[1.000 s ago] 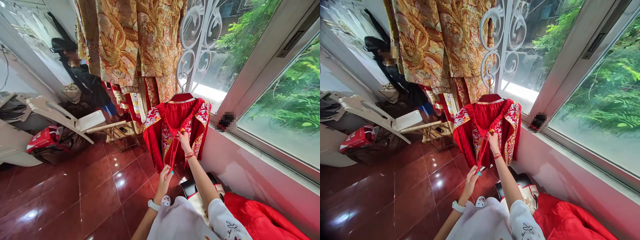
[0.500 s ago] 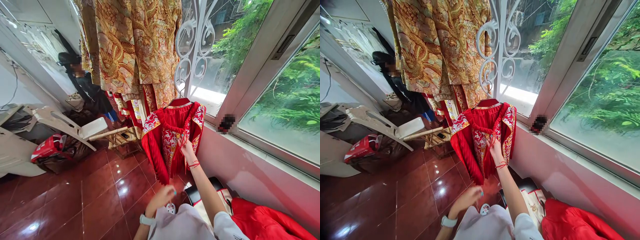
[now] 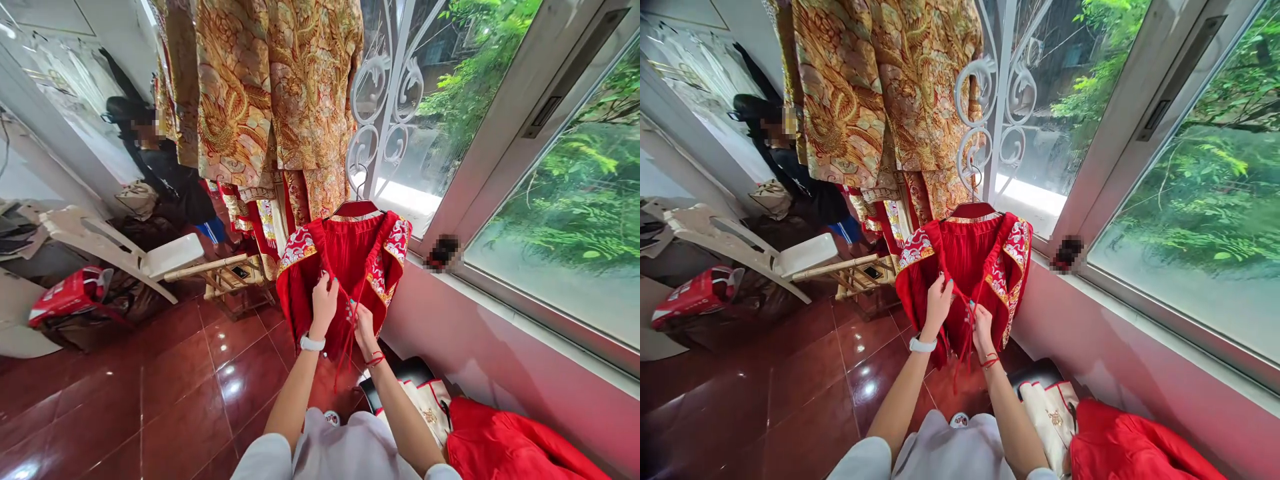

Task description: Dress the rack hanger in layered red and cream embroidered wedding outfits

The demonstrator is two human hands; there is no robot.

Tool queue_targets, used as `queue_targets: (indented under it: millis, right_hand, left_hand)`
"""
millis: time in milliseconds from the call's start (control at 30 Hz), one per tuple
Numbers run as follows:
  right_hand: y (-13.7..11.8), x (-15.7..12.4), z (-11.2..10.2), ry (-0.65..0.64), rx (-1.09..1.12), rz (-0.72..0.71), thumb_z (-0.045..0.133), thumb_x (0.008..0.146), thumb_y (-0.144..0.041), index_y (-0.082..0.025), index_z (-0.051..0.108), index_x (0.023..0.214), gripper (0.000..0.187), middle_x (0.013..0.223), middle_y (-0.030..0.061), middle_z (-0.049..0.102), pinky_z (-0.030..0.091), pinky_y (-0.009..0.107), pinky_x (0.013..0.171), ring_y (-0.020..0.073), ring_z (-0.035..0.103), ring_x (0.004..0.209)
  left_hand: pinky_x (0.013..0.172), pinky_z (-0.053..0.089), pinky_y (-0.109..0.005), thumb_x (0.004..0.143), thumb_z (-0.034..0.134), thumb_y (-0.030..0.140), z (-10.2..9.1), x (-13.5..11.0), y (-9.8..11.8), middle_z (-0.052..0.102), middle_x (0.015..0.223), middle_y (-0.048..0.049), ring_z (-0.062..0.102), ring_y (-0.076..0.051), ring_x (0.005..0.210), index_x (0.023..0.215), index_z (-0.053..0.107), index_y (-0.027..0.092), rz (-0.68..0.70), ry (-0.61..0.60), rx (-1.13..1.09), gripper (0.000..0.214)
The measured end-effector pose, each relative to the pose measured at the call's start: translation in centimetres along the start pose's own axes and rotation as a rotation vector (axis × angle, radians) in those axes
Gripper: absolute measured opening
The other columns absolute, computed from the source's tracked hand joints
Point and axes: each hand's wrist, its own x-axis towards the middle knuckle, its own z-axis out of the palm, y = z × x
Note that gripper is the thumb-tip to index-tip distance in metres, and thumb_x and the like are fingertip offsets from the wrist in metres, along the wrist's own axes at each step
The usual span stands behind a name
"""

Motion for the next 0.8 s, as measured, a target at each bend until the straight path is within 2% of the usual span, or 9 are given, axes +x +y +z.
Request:
queue_targets:
  millis: [133,200,267,333,433,500,600,700,800]
  right_hand:
    - [3.0,-1.5,-2.4,-0.024,-0.101,0.082,0.078,0.047,-0.059,-0.019,0.056,0.059,0.047,0.056,-0.0006,0.049,0.048,0.032,0.052,0.014,0.047,0.053]
    - [2.3,-1.2,-3.0,0.016,-0.135,0.057,0.074,0.052,-0.06,-0.019,0.058,0.066,0.046,0.062,0.0007,0.052,0.049,0.034,0.057,0.0161,0.05,0.058]
    - [-0.7,0.2,-2.8,0.168,-0.207,-0.113,0.066,0.065,-0.06,-0.021,0.06,0.081,0.043,0.077,0.0031,0.058,0.051,0.035,0.068,0.0184,0.053,0.071]
    - [-5.4,2.6,-1.3,0.399,-0.365,-0.442,0.056,0.078,-0.053,-0.022,0.056,0.097,0.036,0.097,0.0074,0.061,0.051,0.038,0.084,0.0216,0.056,0.089]
    - [-13.0,6.8,2.7,0.603,-0.636,-0.801,0.056,0.084,-0.044,-0.019,0.052,0.117,0.042,0.121,0.0155,0.058,0.042,0.049,0.105,0.029,0.053,0.114]
    - [-16.5,9.4,5.2,0.737,-0.787,-0.806,0.061,0.083,-0.042,-0.017,0.049,0.13,0.055,0.136,0.0202,0.051,0.036,0.056,0.11,0.0356,0.045,0.128]
    - [-19.0,11.9,6.8,0.847,-0.917,-0.701,0.065,0.079,-0.031,-0.014,0.049,0.139,0.064,0.147,0.023,0.041,0.029,0.063,0.111,0.0414,0.038,0.135]
    - [-20.1,13.0,5.0,0.829,-0.957,-0.672,0.058,0.078,-0.017,-0.017,0.052,0.141,0.063,0.148,0.0207,0.041,0.031,0.06,0.109,0.0388,0.041,0.132]
    - [-22.5,13.7,1.4,0.626,-1.019,-0.656,0.045,0.083,-0.007,-0.021,0.06,0.136,0.057,0.135,0.0178,0.056,0.04,0.05,0.099,0.0307,0.055,0.115]
  left_hand:
    - [0.056,0.033,-0.025,0.092,0.046,0.031,-4.0,-1.6,-1.3,0.046,0.063,0.0042,0.042,-0.013,0.057,0.075,0.046,0.022,0.014,-0.003,-0.114,0.02]
    - [0.055,0.031,-0.025,0.09,0.046,0.031,-5.7,-1.5,-1.6,0.039,0.06,0.0051,0.038,-0.012,0.056,0.069,0.039,0.023,0.008,0.011,-0.058,0.024]
    - [0.056,0.032,-0.026,0.089,0.048,0.029,-6.7,-0.9,-1.3,0.037,0.059,0.0052,0.039,-0.013,0.056,0.068,0.035,0.023,-0.004,0.082,0.035,0.025]
    - [0.063,0.04,-0.028,0.085,0.055,0.027,-6.6,0.3,-0.1,0.045,0.066,0.0031,0.047,-0.016,0.064,0.073,0.041,0.023,0.048,0.194,0.151,0.019]
    - [0.094,0.047,-0.041,0.08,0.067,0.026,-4.9,3.8,2.4,0.061,0.101,-0.0088,0.058,-0.028,0.101,0.094,0.054,0.022,0.22,0.387,0.345,0.02]
    - [0.11,0.037,-0.052,0.08,0.07,0.027,-3.3,6.9,3.4,0.057,0.126,-0.0173,0.049,-0.036,0.126,0.112,0.057,0.019,0.264,0.449,0.453,0.036]
    - [0.114,0.028,-0.064,0.081,0.068,0.023,-1.6,11.1,2.9,0.046,0.144,-0.0238,0.039,-0.043,0.138,0.132,0.052,0.016,0.195,0.428,0.523,0.054]
    - [0.113,0.029,-0.066,0.085,0.057,0.015,-1.7,13.7,1.3,0.052,0.142,-0.025,0.045,-0.043,0.135,0.135,0.053,0.013,0.162,0.371,0.496,0.05]
    - [0.109,0.04,-0.057,0.082,0.047,0.004,-4.2,15.2,0.4,0.064,0.13,-0.0204,0.057,-0.037,0.123,0.128,0.062,0.013,0.178,0.223,0.411,0.049]
